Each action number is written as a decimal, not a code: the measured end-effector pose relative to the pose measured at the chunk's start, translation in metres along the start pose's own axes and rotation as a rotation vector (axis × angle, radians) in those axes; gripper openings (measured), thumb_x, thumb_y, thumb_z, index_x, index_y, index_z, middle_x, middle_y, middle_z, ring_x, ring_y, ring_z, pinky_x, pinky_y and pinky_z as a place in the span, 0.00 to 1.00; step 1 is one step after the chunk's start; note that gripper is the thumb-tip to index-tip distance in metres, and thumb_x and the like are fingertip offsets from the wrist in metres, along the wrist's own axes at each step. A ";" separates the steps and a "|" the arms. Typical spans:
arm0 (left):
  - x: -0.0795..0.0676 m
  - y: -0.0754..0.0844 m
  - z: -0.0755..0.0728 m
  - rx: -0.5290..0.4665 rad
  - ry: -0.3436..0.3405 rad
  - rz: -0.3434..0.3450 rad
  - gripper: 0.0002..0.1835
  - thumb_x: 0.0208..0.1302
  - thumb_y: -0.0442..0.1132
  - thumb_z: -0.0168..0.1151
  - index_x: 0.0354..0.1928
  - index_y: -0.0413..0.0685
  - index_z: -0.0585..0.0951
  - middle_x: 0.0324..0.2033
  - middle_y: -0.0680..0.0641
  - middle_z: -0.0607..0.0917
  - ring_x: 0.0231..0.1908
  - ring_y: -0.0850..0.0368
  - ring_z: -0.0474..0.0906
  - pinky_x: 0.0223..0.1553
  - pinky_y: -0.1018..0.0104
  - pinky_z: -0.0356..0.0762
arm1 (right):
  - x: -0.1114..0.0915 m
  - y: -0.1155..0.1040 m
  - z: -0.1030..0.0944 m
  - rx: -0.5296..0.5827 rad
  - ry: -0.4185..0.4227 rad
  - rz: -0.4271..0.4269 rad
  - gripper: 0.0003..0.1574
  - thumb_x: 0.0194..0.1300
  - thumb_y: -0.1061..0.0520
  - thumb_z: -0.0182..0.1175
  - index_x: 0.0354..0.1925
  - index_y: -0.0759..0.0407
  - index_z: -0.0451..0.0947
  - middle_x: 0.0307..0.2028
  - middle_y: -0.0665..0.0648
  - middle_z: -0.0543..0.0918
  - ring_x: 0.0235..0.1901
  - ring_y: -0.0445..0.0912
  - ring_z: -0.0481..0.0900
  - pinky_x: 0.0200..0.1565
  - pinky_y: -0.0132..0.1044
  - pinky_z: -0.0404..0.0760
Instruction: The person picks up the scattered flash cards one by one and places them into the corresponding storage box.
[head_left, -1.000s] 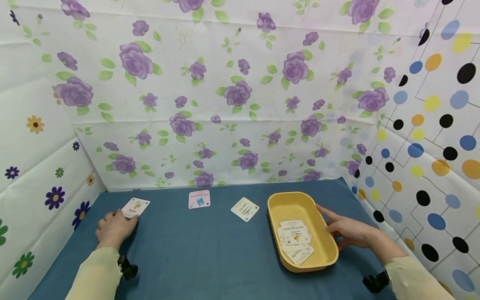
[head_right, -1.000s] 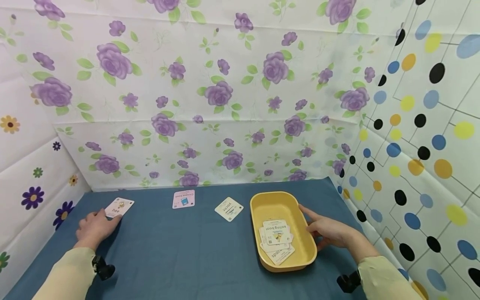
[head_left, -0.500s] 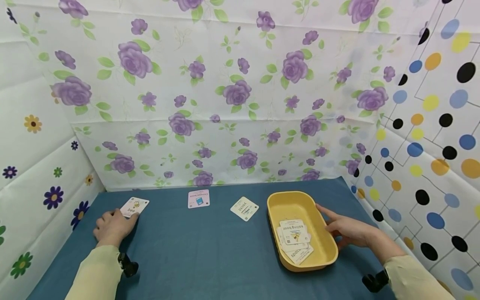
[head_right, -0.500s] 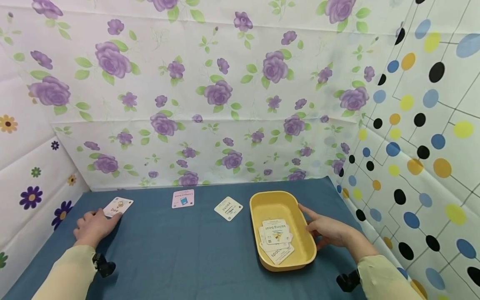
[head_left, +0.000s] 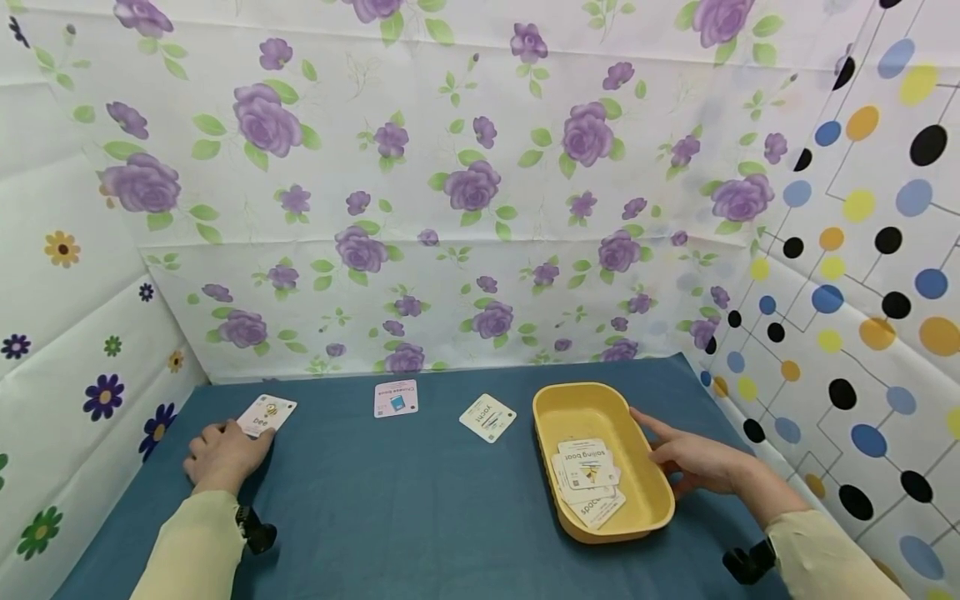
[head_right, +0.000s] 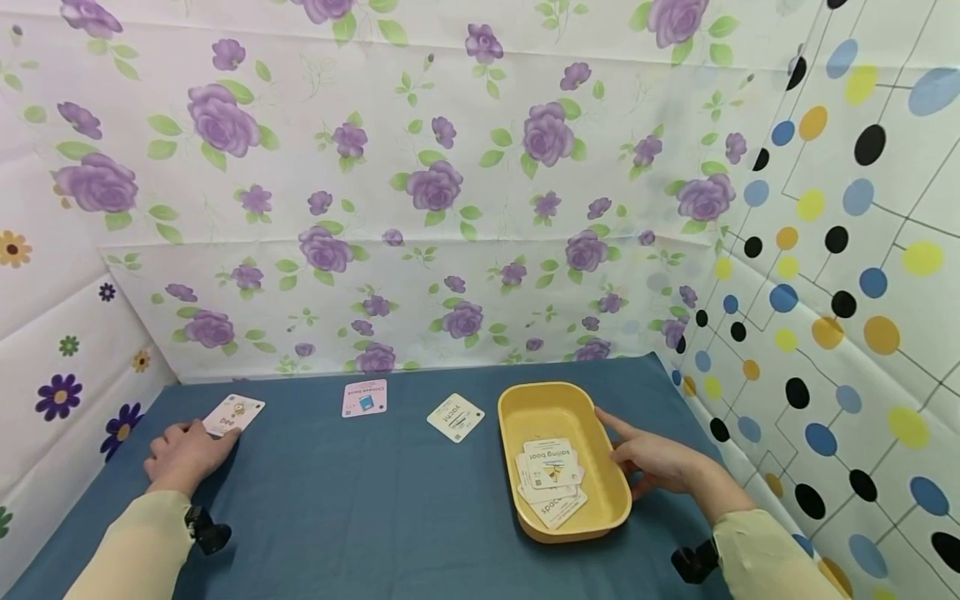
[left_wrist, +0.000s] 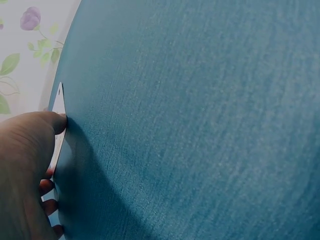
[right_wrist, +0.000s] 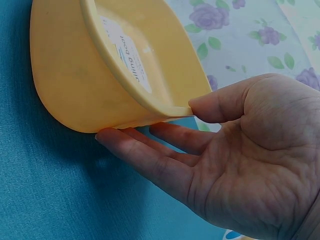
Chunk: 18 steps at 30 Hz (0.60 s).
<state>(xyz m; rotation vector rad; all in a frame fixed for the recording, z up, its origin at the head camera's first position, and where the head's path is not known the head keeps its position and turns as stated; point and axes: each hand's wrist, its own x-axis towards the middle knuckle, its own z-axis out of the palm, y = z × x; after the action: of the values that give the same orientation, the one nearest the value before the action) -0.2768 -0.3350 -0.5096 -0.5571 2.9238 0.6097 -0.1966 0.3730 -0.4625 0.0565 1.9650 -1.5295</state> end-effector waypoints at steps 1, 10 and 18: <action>0.000 0.000 0.000 -0.002 0.002 0.000 0.51 0.73 0.61 0.52 0.72 0.17 0.50 0.61 0.14 0.51 0.57 0.18 0.51 0.58 0.25 0.53 | 0.000 0.000 0.000 -0.001 -0.001 0.000 0.56 0.76 0.59 0.54 0.83 0.35 0.30 0.75 0.78 0.53 0.57 0.63 0.79 0.45 0.61 0.84; 0.003 -0.002 0.000 -0.018 0.013 -0.002 0.51 0.70 0.61 0.56 0.66 0.14 0.54 0.57 0.13 0.56 0.53 0.19 0.54 0.55 0.25 0.57 | 0.001 0.001 -0.001 -0.003 -0.005 -0.002 0.56 0.76 0.59 0.55 0.83 0.35 0.30 0.74 0.78 0.53 0.57 0.63 0.79 0.45 0.60 0.84; 0.001 -0.001 -0.003 -0.074 0.030 -0.015 0.53 0.69 0.60 0.60 0.64 0.11 0.53 0.54 0.14 0.59 0.51 0.20 0.56 0.54 0.27 0.60 | 0.001 0.001 -0.001 0.004 0.001 -0.001 0.56 0.76 0.59 0.54 0.83 0.35 0.30 0.75 0.78 0.53 0.56 0.63 0.80 0.44 0.61 0.84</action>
<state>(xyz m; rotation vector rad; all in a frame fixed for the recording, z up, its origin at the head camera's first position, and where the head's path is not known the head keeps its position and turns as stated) -0.2775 -0.3373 -0.5078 -0.6010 2.9322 0.7161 -0.1977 0.3741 -0.4641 0.0585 1.9631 -1.5339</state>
